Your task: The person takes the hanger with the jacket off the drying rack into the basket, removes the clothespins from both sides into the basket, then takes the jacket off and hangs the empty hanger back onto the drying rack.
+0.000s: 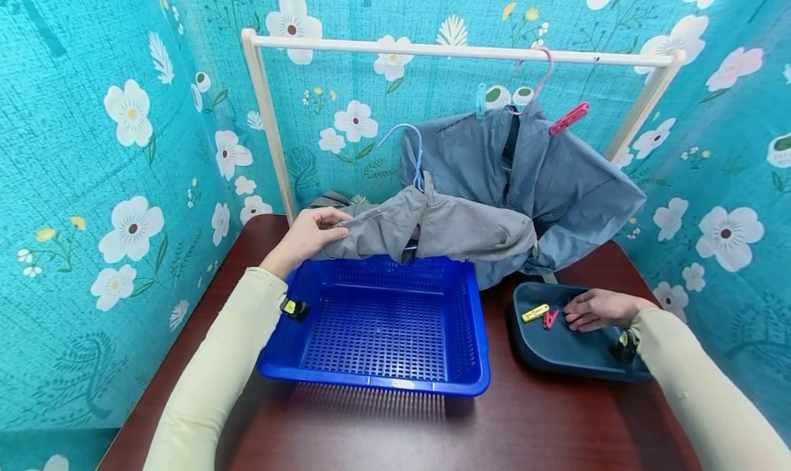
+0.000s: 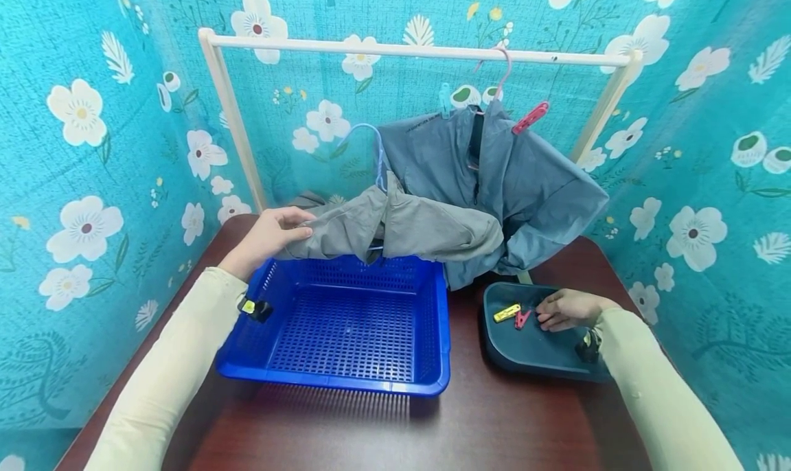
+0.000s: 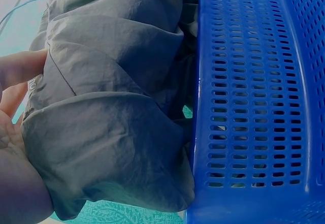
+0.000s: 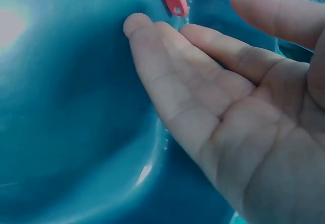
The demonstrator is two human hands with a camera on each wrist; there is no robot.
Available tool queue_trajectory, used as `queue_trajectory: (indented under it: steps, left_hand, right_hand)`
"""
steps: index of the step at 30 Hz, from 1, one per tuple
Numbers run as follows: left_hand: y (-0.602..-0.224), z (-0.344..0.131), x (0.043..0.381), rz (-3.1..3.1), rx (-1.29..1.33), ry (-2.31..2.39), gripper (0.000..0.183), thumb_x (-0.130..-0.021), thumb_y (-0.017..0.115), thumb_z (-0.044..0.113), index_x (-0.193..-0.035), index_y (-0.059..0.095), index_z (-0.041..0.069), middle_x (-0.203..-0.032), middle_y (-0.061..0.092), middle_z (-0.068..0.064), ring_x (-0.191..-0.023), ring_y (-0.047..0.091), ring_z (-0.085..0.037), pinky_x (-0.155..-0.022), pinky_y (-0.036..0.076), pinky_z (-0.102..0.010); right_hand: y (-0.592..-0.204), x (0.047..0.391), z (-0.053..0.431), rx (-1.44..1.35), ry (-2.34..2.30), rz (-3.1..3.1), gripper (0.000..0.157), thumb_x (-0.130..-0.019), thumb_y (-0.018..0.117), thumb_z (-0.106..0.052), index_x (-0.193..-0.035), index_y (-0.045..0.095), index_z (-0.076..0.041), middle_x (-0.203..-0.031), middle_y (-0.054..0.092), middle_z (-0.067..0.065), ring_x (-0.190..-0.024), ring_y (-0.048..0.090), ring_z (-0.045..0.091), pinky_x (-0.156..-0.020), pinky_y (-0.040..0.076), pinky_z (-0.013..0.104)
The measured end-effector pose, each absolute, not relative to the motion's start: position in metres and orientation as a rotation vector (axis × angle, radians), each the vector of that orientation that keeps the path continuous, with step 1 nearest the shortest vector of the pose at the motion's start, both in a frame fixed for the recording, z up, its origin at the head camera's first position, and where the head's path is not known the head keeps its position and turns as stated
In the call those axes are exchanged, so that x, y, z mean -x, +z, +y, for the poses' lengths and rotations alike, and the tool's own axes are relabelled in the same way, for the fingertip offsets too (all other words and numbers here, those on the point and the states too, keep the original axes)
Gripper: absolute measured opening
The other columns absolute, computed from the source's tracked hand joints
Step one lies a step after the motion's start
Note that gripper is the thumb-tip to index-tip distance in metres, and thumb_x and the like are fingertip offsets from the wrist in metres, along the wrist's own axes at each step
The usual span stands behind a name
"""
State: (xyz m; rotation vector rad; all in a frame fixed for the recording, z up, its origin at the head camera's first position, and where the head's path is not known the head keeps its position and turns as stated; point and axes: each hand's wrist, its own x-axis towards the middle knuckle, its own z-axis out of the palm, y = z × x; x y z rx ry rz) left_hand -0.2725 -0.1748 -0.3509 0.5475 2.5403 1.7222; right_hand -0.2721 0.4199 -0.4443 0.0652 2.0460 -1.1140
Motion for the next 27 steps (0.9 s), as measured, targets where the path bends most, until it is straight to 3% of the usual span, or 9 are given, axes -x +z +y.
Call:
queue_trajectory:
  steps: [7, 13, 16, 22, 27]
  left_hand:
    - [-0.350, -0.173, 0.272, 2.532, -0.553, 1.728, 0.029, -0.091, 0.064, 0.010, -0.118, 0.064, 0.001, -0.118, 0.060, -0.014, -0.099, 0.057, -0.022, -0.073, 0.047, -0.027]
    - [-0.348, -0.173, 0.270, 2.543, -0.554, 1.728, 0.028, -0.091, 0.065, 0.011, -0.117, 0.065, 0.001, -0.117, 0.061, -0.014, -0.100, 0.056, -0.021, -0.074, 0.047, -0.026]
    - [-0.348, -0.174, 0.269, 2.536, -0.545, 1.745, 0.027, -0.090, 0.065, 0.010, -0.116, 0.065, 0.001, -0.112, 0.062, -0.013, -0.095, 0.057, -0.020, -0.072, 0.048, -0.027]
    - [-0.349, -0.176, 0.267, 2.530, -0.541, 1.759, 0.027, -0.090, 0.065, 0.011, -0.116, 0.065, 0.002, -0.110, 0.062, -0.008, -0.092, 0.057, -0.019, -0.072, 0.047, -0.029]
    - [-0.349, -0.176, 0.268, 2.519, -0.565, 1.767, 0.027, -0.090, 0.065, 0.011, -0.116, 0.065, 0.002, -0.110, 0.062, -0.009, -0.091, 0.056, -0.021, -0.071, 0.047, -0.030]
  right_hand:
    - [-0.416, 0.268, 0.415, 0.070, -1.075, 2.135, 0.049, -0.101, 0.044, -0.014, -0.132, 0.033, 0.022, -0.122, 0.054, 0.030, -0.105, 0.060, 0.035, -0.090, 0.046, 0.046]
    - [-0.371, 0.262, 0.393, 0.272, -1.134, 2.230, 0.050, -0.102, 0.044, -0.015, -0.134, 0.032, 0.021, -0.120, 0.058, 0.023, -0.106, 0.060, 0.032, -0.087, 0.049, 0.040]
    - [-0.352, 0.258, 0.373, 0.312, -1.185, 2.334, 0.049, -0.101, 0.047, -0.021, -0.133, 0.040, 0.016, -0.114, 0.062, 0.018, -0.099, 0.063, 0.024, -0.083, 0.051, 0.033]
    - [-0.331, 0.249, 0.329, 0.511, -1.157, 2.925, 0.036, -0.098, 0.052, -0.032, -0.113, 0.064, -0.002, -0.097, 0.066, 0.011, -0.081, 0.061, 0.017, -0.070, 0.048, 0.020]
    - [-0.325, 0.252, 0.294, 0.809, -1.169, 3.299, 0.012, -0.092, 0.064, -0.018, -0.094, 0.069, -0.008, -0.091, 0.064, 0.003, -0.078, 0.055, 0.007, -0.069, 0.043, 0.018]
